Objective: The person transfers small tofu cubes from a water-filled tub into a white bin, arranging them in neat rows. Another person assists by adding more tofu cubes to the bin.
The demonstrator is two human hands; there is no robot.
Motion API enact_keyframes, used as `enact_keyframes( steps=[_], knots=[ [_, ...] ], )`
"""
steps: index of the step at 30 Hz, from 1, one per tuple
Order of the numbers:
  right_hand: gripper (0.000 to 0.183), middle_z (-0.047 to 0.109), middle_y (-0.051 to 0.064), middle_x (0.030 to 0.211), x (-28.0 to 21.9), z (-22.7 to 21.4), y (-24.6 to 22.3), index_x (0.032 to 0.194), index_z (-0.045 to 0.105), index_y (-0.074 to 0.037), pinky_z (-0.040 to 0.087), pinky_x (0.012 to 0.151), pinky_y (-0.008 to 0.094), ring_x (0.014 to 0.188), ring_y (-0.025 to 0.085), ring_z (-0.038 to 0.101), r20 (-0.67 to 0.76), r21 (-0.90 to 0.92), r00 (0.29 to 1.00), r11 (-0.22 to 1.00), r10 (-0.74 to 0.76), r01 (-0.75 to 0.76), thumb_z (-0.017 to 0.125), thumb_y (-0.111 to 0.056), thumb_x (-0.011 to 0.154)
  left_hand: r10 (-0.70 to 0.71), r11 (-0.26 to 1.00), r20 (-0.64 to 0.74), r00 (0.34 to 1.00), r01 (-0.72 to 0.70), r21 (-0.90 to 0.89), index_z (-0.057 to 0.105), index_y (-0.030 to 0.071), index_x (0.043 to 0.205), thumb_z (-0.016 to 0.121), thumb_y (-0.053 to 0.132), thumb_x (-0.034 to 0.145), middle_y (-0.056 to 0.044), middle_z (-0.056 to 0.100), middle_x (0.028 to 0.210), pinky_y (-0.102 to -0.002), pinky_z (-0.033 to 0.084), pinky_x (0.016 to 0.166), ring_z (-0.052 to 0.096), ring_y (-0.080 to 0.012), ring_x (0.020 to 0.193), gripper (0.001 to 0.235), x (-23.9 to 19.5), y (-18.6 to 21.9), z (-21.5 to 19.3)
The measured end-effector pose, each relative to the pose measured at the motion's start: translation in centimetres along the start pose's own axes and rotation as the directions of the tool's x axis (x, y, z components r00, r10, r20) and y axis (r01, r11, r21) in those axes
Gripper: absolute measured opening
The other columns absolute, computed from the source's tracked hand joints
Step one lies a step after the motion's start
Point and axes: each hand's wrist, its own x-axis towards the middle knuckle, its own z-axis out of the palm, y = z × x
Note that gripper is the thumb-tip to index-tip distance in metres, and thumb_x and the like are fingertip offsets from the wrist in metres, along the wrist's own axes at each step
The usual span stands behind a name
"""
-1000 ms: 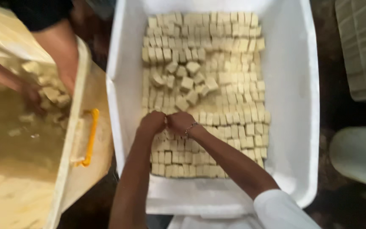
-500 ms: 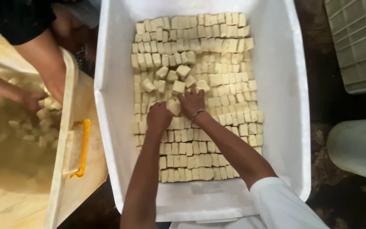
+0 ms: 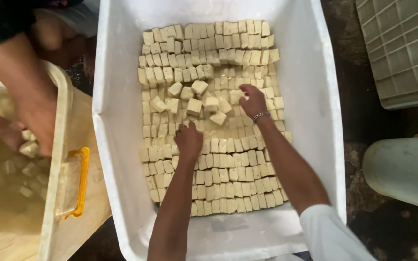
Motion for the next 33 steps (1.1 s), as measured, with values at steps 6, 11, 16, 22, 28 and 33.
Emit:
enact_keyframes(
  steps=[6,11,16,22,28,33],
  knots=[
    [0.036,0.069,0.006,0.132,0.9,-0.6,-0.9,0.119,0.07,-0.017,0.049,0.097,0.048,0.121,0.03,0.061,0.223,-0.429,0.944,0.845,-0.245,0.32,0.075,-0.02,0.084,0.007,0.976,0.127,0.992,0.02,-0.215,0.054,0.006,0.136,0.073,0.021,0.089,-0.024,0.066,0.107,-0.053,0.053,0.083,0.067,-0.0433,0.097,0.053,0.1,1.5,-3.3],
    [0.035,0.072,0.009,0.116,-0.1,-2.6,-2.0,0.117,0.068,-0.013,0.053,0.093,0.044,0.109,0.028,0.066,0.145,-0.25,0.989,0.967,-0.007,0.043,0.078,-0.028,0.087,0.05,0.775,0.023,0.998,-0.024,-0.631,0.061,0.004,0.12,0.08,0.023,0.078,-0.022,0.072,0.109,-0.046,0.056,0.085,0.071,-0.0388,0.1,0.05,3.2,2.7,-2.6],
    [0.038,0.072,0.009,0.106,-4.1,-0.6,-1.1,0.111,0.067,-0.006,0.057,0.083,0.037,0.094,0.022,0.069,0.035,0.131,0.997,0.989,-0.069,0.064,0.079,-0.027,0.082,0.274,0.81,0.02,0.961,-0.22,-0.544,0.069,0.006,0.116,0.079,0.024,0.078,-0.022,0.073,0.114,-0.046,0.054,0.091,0.069,-0.0384,0.106,0.043,9.1,3.8,2.4],
    [0.015,0.069,0.01,0.106,-6.2,4.1,-1.0,0.101,0.066,-0.008,0.055,0.097,0.042,0.106,0.029,0.063,0.134,-0.162,0.945,0.935,-0.297,0.317,0.073,-0.018,0.092,0.333,0.943,0.275,0.902,-0.321,-0.09,0.063,0.01,0.133,0.067,0.021,0.095,-0.024,0.068,0.123,-0.05,0.051,0.101,0.064,-0.0408,0.117,0.04,10.4,5.0,2.9],
    [0.036,0.062,0.012,0.114,-7.4,4.0,-3.0,0.109,0.064,-0.011,0.053,0.086,0.047,0.112,0.035,0.06,0.212,-0.099,0.916,0.925,-0.34,0.367,0.079,-0.025,0.079,0.254,0.966,0.423,0.87,-0.248,-0.071,0.053,0.015,0.14,0.075,0.027,0.082,-0.024,0.047,0.145,-0.047,0.047,0.104,0.048,-0.0418,0.132,0.063,7.9,4.2,-0.2],
    [0.049,0.057,0.013,0.125,-7.1,2.9,-5.2,0.124,0.058,-0.012,0.055,0.088,0.048,0.109,0.037,0.062,0.262,-0.098,0.931,0.952,-0.256,0.289,0.078,-0.024,0.081,0.339,0.93,0.215,0.916,-0.292,-0.222,0.057,0.014,0.137,0.077,0.03,0.083,-0.019,0.052,0.142,-0.046,0.046,0.102,0.051,-0.0371,0.129,0.06,4.3,2.4,-2.0]
  ],
)
